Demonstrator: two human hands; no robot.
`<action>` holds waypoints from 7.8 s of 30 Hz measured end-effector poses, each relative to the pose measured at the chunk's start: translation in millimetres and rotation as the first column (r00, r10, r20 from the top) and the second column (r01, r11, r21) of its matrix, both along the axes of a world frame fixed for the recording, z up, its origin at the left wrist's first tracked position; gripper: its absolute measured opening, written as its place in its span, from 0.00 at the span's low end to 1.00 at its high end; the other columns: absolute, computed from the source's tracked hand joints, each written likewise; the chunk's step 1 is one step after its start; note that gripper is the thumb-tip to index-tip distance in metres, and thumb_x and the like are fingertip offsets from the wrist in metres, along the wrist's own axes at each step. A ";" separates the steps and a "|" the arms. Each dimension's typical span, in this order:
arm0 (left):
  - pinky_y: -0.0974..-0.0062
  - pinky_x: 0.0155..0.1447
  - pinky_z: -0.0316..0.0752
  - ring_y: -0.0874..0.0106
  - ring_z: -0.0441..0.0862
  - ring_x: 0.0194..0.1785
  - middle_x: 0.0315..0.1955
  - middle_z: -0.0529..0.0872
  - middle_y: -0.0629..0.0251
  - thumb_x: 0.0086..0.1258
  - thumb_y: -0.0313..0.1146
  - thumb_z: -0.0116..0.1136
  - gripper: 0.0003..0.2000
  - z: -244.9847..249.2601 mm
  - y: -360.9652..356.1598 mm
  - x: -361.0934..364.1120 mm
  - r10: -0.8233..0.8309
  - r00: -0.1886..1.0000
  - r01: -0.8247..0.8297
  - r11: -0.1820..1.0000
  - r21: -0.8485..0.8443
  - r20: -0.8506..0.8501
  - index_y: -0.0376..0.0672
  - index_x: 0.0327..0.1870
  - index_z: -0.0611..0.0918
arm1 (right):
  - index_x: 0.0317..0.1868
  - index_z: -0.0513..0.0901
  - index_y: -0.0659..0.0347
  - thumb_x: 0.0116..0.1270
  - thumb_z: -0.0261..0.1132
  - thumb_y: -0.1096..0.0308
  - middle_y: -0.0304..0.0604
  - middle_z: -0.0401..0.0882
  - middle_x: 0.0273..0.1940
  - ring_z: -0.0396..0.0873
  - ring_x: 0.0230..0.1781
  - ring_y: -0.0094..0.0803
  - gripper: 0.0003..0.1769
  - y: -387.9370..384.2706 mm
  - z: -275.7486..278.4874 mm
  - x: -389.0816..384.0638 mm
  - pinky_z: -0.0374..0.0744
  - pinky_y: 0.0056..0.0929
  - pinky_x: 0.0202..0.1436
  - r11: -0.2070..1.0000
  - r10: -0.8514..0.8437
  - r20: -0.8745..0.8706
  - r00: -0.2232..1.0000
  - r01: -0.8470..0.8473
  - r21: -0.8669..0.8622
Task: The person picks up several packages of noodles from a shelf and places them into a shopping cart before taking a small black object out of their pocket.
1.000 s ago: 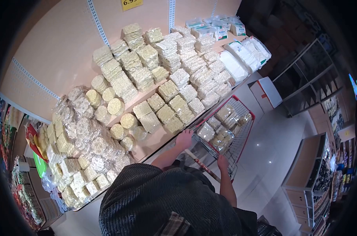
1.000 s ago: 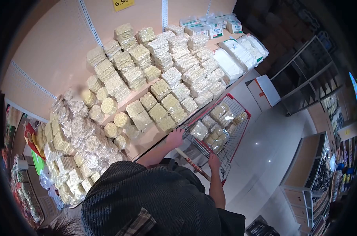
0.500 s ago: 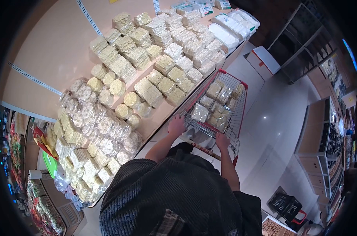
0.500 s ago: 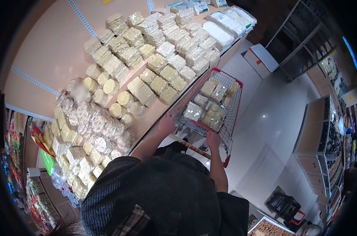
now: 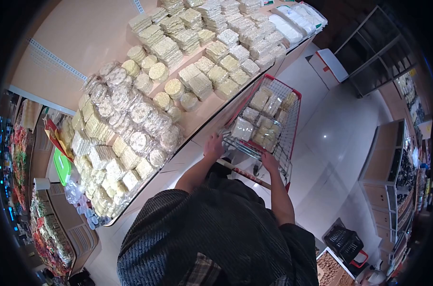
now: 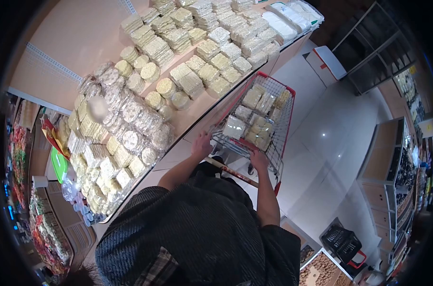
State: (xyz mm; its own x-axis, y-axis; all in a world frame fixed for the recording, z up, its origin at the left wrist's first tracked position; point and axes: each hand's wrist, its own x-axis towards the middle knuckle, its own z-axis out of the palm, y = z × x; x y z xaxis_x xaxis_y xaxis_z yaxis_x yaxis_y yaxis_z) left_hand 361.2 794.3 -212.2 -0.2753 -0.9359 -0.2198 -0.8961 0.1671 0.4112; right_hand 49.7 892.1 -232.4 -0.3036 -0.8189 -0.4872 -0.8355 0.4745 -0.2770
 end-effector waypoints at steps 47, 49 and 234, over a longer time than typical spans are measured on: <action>0.53 0.62 0.84 0.52 0.83 0.61 0.57 0.83 0.54 0.68 0.39 0.64 0.14 -87.5 317.8 266.6 0.085 0.996 -0.085 0.988 -0.128 -0.009 0.43 0.51 0.87 | 0.47 0.82 0.62 0.80 0.57 0.62 0.65 0.87 0.46 0.87 0.49 0.65 0.12 319.5 -117.7 240.0 0.81 0.65 0.49 0.965 0.201 -0.191 0.961 -0.227 -0.128; 0.52 0.61 0.84 0.50 0.83 0.60 0.58 0.82 0.53 0.69 0.42 0.63 0.14 -78.0 329.7 279.7 0.139 0.989 -0.144 0.984 -0.103 -0.050 0.41 0.47 0.87 | 0.50 0.82 0.60 0.81 0.55 0.59 0.65 0.87 0.47 0.87 0.51 0.65 0.14 321.0 -122.9 240.6 0.81 0.66 0.51 0.978 0.162 -0.116 0.980 -0.175 -0.116; 0.40 0.86 0.51 0.50 0.61 0.84 0.79 0.68 0.49 0.62 0.29 0.70 0.47 -242.6 -242.5 -292.7 -0.657 0.694 0.713 0.683 -0.158 0.295 0.39 0.85 0.61 | 0.32 0.88 0.58 0.74 0.60 0.58 0.47 0.87 0.32 0.86 0.37 0.48 0.17 68.1 -40.5 136.2 0.78 0.53 0.48 0.977 -0.211 0.023 0.977 0.211 0.011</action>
State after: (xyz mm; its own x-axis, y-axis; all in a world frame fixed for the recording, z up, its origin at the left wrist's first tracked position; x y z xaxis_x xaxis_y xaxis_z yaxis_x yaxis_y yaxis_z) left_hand 68.5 551.8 -454.8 -0.8372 -0.5287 -0.1402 -0.5430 0.8342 0.0967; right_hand 185.9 960.2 -272.9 -0.4575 -0.7336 -0.5026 -0.7096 0.6418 -0.2909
